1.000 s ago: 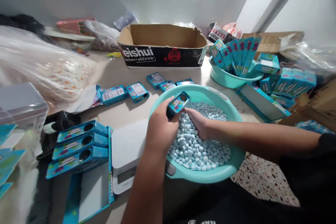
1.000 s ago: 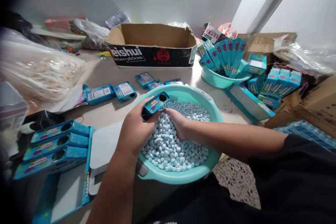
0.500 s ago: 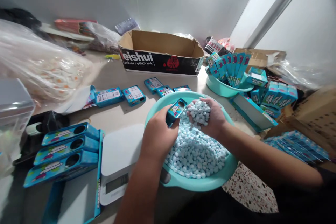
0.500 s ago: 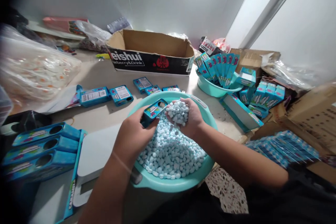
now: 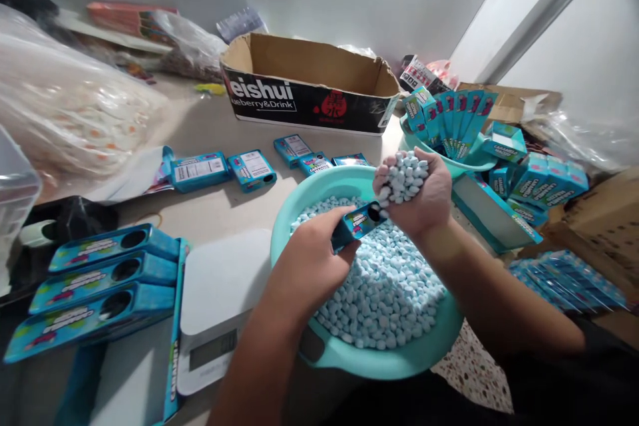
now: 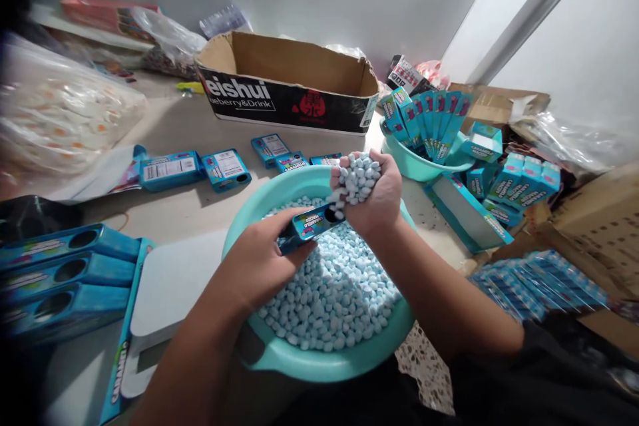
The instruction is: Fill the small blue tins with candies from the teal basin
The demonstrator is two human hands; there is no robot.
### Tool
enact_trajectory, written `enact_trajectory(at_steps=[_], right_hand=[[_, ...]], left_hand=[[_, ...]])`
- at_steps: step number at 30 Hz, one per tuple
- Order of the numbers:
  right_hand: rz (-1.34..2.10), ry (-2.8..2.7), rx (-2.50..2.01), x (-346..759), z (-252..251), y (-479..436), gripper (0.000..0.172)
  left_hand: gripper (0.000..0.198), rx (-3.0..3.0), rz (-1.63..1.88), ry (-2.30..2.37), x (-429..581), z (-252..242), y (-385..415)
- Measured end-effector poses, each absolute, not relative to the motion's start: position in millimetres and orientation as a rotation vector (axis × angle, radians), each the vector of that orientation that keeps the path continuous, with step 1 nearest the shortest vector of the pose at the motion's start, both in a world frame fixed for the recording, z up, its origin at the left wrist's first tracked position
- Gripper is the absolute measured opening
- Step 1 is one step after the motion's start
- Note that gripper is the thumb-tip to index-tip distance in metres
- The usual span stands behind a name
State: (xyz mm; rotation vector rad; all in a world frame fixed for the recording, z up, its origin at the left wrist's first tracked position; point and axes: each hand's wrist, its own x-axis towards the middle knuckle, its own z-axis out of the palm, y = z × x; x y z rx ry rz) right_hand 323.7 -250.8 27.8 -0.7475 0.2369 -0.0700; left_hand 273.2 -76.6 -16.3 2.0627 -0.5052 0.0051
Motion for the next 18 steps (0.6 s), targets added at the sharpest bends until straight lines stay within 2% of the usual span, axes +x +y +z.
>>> enact_trajectory(at_steps=[7, 14, 18], right_hand=[[-0.141, 0.182, -0.887, 320.2, 20.9, -249.7, 0.016], [-0.245, 0.066, -1.367, 313.8, 23.4, -249.0, 0.025], [-0.266, 0.057, -1.46, 315.0, 22.0, -248.7, 0.028]], left_hand=[[0.046, 2.075, -0.016, -0.484, 272.2, -15.0, -78.2], [0.045, 2.061, 0.003, -0.46, 273.7, -17.9, -79.3], [0.046, 2.074, 0.018, -0.462, 272.9, -18.7, -78.7]])
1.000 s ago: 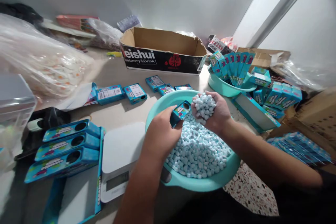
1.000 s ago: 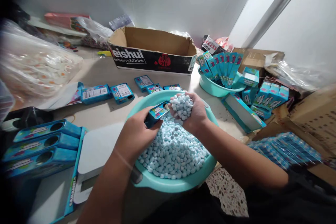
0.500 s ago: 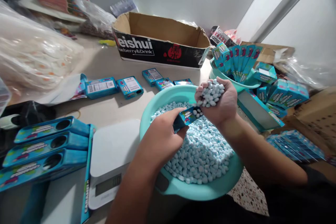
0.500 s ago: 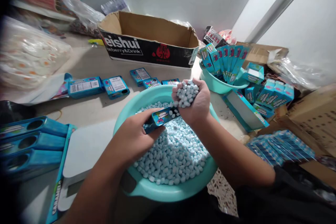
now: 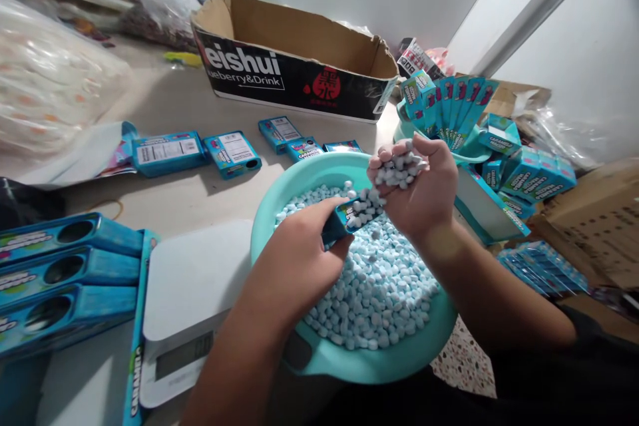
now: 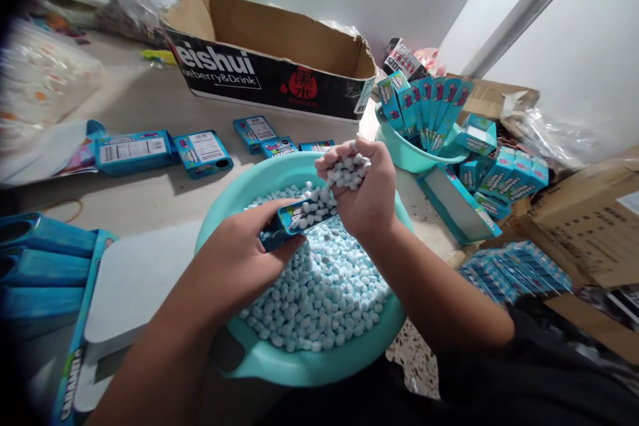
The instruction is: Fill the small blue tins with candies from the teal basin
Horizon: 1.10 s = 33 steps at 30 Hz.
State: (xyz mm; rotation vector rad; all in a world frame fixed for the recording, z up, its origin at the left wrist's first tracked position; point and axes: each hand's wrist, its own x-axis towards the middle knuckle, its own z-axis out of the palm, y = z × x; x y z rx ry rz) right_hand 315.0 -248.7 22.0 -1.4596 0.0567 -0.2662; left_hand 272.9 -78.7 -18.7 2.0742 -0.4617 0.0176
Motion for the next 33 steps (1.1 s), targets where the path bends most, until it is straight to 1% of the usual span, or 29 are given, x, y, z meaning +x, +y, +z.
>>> enact_trajectory(at_steps=[6, 10, 12, 15, 17, 25, 28, 33], right_hand=[[-0.231, 0.06, -1.392, 313.8, 19.3, -245.1, 0.027], [-0.209, -0.101, -1.397, 309.6, 14.8, -240.2, 0.028], [-0.218, -0.216, -1.467, 306.6, 13.2, -238.5, 0.027], [-0.258, -0.385, -1.717, 301.1, 14.3, -237.1, 0.026], [-0.288, -0.505, -1.864, 298.1, 16.5, -237.0, 0.024], [-0.341, -0.656, -2.075, 304.3, 15.3, -245.1, 0.022], [-0.389, -0.612, -2.111, 307.1, 11.8, -248.2, 0.015], [-0.485, -0.643, -2.157, 304.4, 11.9, -247.5, 0.016]], left_hand=[[0.046, 2.07, 0.027, -0.46, 272.8, -19.5, -78.1], [0.047, 2.074, 0.04, -0.473, 273.5, -19.5, -78.0], [0.044, 2.075, 0.053, -0.475, 273.3, -18.8, -77.7], [0.033, 2.076, 0.054, -0.433, 272.0, -16.3, -77.0], [0.03, 2.071, 0.061, -0.382, 271.2, -14.1, -76.8], [0.043, 1.982, 0.244, -0.236, 271.4, -13.0, -76.8], [0.043, 2.019, 0.265, -0.205, 271.7, -14.0, -76.9], [0.042, 2.026, 0.256, -0.237, 271.4, -12.8, -77.3]])
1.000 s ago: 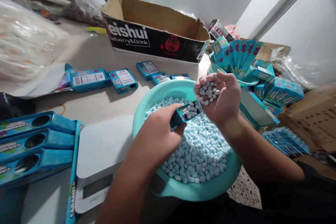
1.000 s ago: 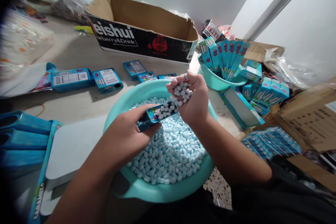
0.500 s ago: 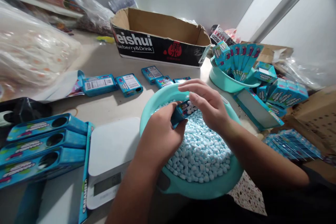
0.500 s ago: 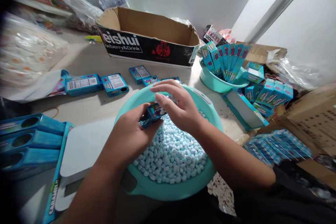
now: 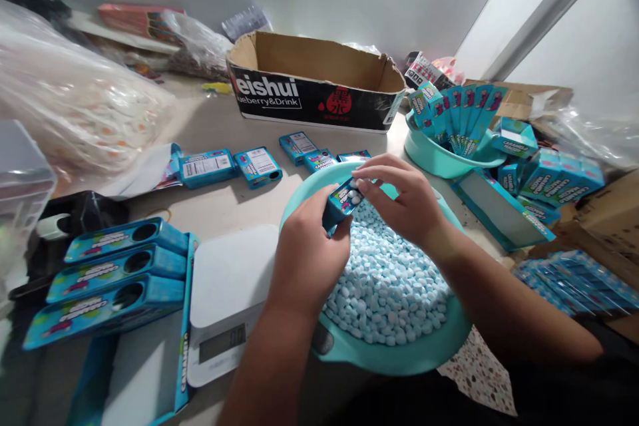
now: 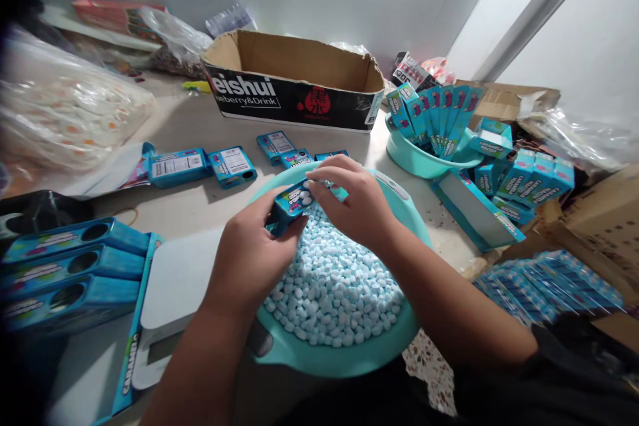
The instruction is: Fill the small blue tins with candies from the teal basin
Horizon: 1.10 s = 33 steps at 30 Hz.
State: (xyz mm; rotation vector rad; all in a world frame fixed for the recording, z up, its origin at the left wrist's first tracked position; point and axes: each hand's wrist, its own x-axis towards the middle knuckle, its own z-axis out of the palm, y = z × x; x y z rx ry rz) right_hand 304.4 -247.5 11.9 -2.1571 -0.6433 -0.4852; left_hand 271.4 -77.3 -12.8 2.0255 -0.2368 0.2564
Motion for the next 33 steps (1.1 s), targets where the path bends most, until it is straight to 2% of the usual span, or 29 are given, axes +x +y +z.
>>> enact_trajectory(at_steps=[5, 15, 21, 33], right_hand=[[-0.525, -0.674, -2.215, 305.5, 11.1, -247.5, 0.008], [-0.491, -0.539, -2.255, 306.5, 7.2, -247.6, 0.017], [-0.516, -0.604, -2.261, 308.8, 5.6, -252.5, 0.014], [-0.601, -0.591, -2.304, 306.4, 3.3, -250.8, 0.026]], left_hand=[[0.042, 2.05, 0.26, -0.222, 271.1, -13.2, -77.4], [0.044, 2.134, 0.222, -0.269, 271.6, -18.8, -78.9], [0.043, 2.123, 0.223, -0.241, 269.8, -14.4, -79.4], [0.046, 2.136, 0.269, -0.298, 271.0, -18.5, -79.4]])
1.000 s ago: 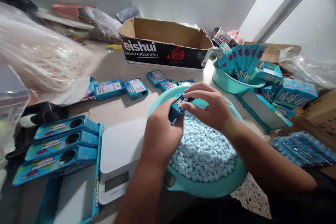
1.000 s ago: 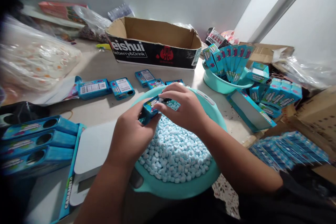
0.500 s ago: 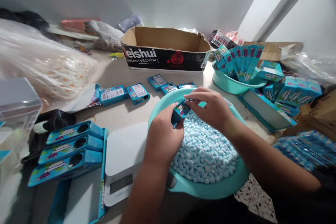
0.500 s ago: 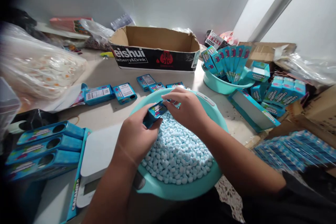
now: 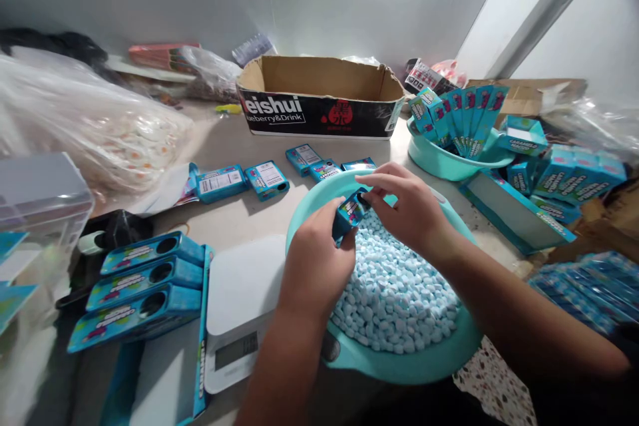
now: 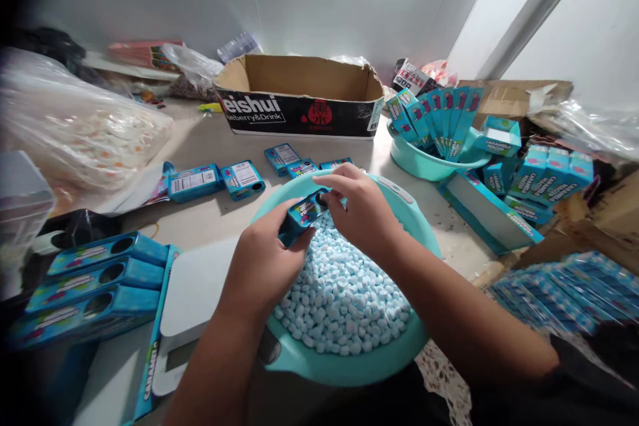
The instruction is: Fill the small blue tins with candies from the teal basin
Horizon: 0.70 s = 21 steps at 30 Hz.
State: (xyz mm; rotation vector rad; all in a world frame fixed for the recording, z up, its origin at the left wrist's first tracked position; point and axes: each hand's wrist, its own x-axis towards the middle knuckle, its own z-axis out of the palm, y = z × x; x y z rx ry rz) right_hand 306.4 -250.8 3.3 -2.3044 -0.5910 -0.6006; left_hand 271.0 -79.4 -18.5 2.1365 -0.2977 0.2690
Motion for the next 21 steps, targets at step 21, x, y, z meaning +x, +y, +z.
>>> enact_trajectory(at_steps=[21], right_hand=[[0.64, -0.579, -2.446, 323.5, -42.7, -262.2, 0.08]], left_hand=[[0.032, 1.885, 0.333, -0.062, 271.9, -14.6, -73.7]])
